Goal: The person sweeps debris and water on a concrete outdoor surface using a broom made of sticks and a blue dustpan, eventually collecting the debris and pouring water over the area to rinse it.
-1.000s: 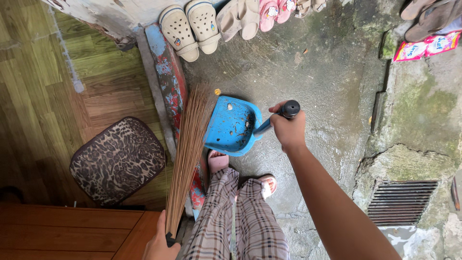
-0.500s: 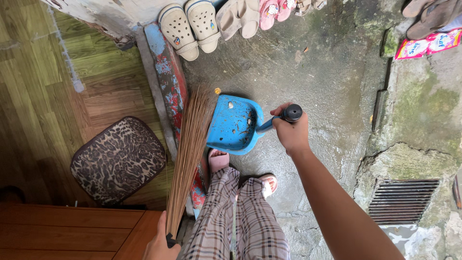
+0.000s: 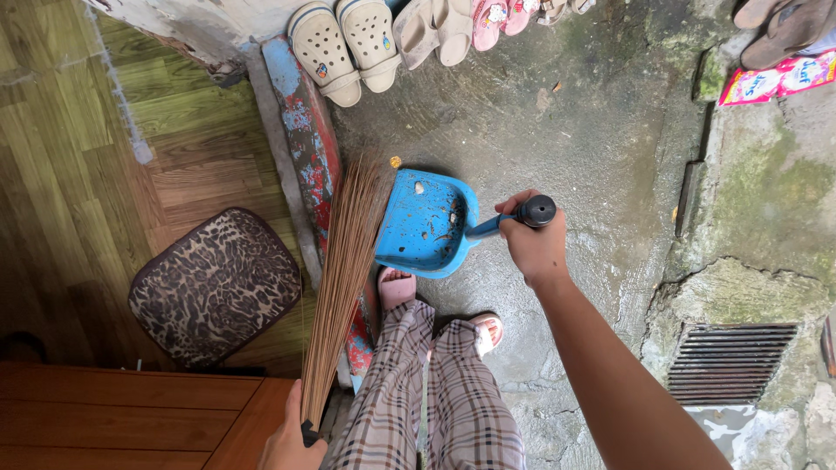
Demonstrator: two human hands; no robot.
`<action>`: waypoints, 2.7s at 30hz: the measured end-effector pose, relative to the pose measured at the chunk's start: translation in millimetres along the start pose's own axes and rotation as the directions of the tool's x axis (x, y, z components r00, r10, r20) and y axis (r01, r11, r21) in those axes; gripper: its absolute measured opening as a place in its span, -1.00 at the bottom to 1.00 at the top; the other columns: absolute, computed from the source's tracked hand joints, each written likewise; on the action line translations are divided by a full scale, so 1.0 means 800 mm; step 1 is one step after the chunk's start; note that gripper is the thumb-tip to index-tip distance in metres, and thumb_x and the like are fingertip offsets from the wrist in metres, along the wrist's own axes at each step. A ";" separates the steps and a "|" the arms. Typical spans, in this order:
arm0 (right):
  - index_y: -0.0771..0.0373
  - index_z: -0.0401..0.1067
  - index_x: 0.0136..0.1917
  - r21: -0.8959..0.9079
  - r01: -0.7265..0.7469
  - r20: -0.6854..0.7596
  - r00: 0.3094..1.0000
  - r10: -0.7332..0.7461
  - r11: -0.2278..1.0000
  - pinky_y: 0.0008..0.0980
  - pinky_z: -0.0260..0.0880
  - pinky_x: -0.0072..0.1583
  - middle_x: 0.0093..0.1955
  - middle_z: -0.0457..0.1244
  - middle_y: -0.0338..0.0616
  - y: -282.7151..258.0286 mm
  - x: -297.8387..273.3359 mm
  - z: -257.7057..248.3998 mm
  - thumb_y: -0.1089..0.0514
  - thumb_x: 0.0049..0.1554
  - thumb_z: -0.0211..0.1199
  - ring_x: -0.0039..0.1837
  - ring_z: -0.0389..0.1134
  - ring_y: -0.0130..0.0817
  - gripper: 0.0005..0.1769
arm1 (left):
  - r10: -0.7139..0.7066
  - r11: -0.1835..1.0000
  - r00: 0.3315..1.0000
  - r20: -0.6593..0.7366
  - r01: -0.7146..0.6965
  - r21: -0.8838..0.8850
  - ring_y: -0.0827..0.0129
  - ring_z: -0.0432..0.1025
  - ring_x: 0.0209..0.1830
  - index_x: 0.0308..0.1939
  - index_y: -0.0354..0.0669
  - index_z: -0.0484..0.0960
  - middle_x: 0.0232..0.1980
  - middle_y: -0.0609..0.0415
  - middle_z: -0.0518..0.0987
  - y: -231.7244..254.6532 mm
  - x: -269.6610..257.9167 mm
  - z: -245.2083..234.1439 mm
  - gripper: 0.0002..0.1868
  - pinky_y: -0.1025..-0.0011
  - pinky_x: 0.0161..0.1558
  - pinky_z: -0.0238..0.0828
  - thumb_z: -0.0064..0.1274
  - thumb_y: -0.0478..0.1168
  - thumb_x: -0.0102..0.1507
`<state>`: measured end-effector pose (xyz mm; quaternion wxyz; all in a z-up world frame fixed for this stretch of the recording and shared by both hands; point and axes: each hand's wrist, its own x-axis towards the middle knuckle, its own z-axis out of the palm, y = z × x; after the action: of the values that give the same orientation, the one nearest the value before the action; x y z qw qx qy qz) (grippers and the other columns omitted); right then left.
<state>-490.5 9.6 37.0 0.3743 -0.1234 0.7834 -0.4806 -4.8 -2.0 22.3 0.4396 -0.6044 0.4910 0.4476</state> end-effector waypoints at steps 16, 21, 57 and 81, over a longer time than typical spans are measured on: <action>0.31 0.39 -0.18 0.016 -0.044 -0.011 0.999 0.044 0.999 -0.39 0.44 -0.03 -0.01 0.43 0.00 0.001 -0.006 0.006 0.49 -0.10 0.15 0.00 0.43 -0.37 -0.80 | 0.042 0.999 0.997 -0.068 -0.043 -0.018 -0.04 0.63 0.07 0.62 0.39 -0.41 0.13 -0.28 0.65 -0.006 0.001 0.012 0.26 0.23 0.22 0.56 0.18 -0.28 0.09; 0.31 0.41 -0.18 0.038 -0.044 -0.036 0.998 0.046 0.998 -0.36 0.44 -0.01 -0.01 0.43 -0.01 0.002 0.002 0.013 0.48 -0.10 0.16 -0.03 0.41 -0.32 -0.80 | 0.063 0.996 0.996 -0.068 -0.067 -0.051 -0.05 0.63 0.08 0.61 0.42 -0.42 0.13 -0.29 0.63 -0.002 -0.005 0.007 0.26 0.22 0.25 0.56 0.17 -0.27 0.08; 0.28 0.43 -0.17 -0.133 0.124 0.023 0.992 -0.122 0.983 -0.43 0.41 -0.06 -0.12 0.41 -0.19 0.004 0.026 0.038 0.45 -0.11 0.17 -0.12 0.38 -0.45 -0.79 | 0.142 0.966 0.987 -0.071 -0.122 0.229 -0.14 0.52 0.14 0.61 0.43 -0.31 0.11 -0.22 0.61 0.091 -0.045 -0.028 0.11 0.03 0.25 0.42 0.08 -0.24 0.16; 0.29 0.35 -0.15 0.142 0.024 -0.182 0.983 0.002 0.990 -0.38 0.41 0.02 0.06 0.39 0.02 0.071 -0.023 -0.060 0.56 -0.11 0.11 0.01 0.37 -0.36 -0.71 | 0.124 0.890 0.977 -0.174 -0.032 0.455 -0.16 0.57 0.05 0.60 0.67 -0.34 0.14 -0.13 0.53 0.111 -0.094 -0.107 0.10 0.00 0.13 0.53 0.00 -0.26 0.22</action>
<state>-502.0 80.3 9.6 0.3063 -0.0560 0.7771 -0.5470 -92.2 -81.6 105.2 0.4977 -0.5077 0.6464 0.2770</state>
